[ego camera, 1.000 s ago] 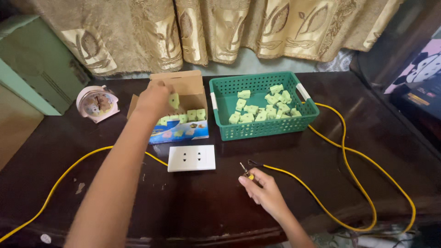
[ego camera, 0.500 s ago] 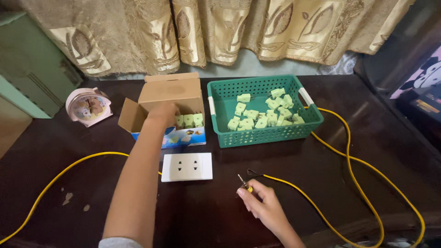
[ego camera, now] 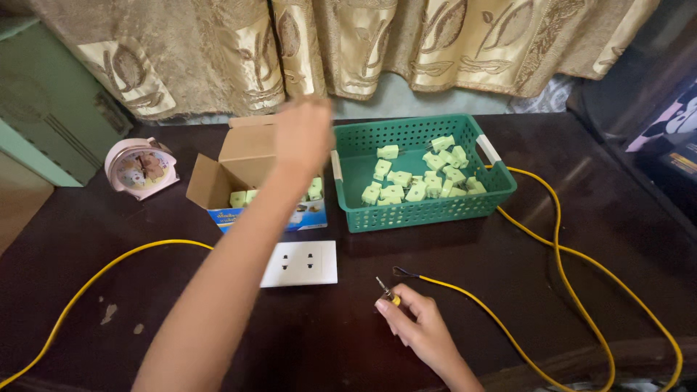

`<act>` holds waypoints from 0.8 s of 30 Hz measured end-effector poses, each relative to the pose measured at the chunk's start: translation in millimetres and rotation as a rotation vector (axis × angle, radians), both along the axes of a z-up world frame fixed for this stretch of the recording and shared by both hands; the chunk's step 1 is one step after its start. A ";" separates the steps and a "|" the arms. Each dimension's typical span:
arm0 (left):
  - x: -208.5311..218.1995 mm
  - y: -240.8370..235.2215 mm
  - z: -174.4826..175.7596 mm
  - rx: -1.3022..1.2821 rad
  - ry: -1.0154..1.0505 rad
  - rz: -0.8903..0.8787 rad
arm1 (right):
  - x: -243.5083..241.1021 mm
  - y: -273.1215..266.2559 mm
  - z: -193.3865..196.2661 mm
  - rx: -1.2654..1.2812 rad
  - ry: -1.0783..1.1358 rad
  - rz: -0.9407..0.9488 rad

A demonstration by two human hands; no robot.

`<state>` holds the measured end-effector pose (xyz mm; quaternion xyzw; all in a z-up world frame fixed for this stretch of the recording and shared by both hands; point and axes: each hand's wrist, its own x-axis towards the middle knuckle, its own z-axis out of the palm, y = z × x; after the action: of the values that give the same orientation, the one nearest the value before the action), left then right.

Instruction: The person uses a screwdriver to tighten screws on small green electrical components, likely socket adapters. They handle the components one by one, placing the finished items into a cardboard box on the table.

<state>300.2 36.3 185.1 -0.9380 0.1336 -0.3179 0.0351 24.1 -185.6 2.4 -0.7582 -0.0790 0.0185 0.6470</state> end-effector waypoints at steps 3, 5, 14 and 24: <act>1.0 -53.1 -16.6 0.054 0.301 -0.163 | 2.9 -1.1 -7.8 -0.018 -0.032 0.012; -6.9 -80.2 -42.6 0.186 0.450 -0.099 | 1.7 -0.9 -8.7 -0.012 -0.028 0.004; 20.6 -118.5 -100.7 0.343 1.042 0.102 | 0.7 0.0 -4.3 -0.013 0.000 -0.009; 36.5 -112.1 -109.4 0.341 1.184 0.060 | 0.6 0.7 0.3 0.000 -0.008 -0.005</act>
<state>336.7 -75.7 75.7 -0.9399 0.1528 0.2837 0.1133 24.7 -184.8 2.7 -0.7585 -0.0799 0.0138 0.6466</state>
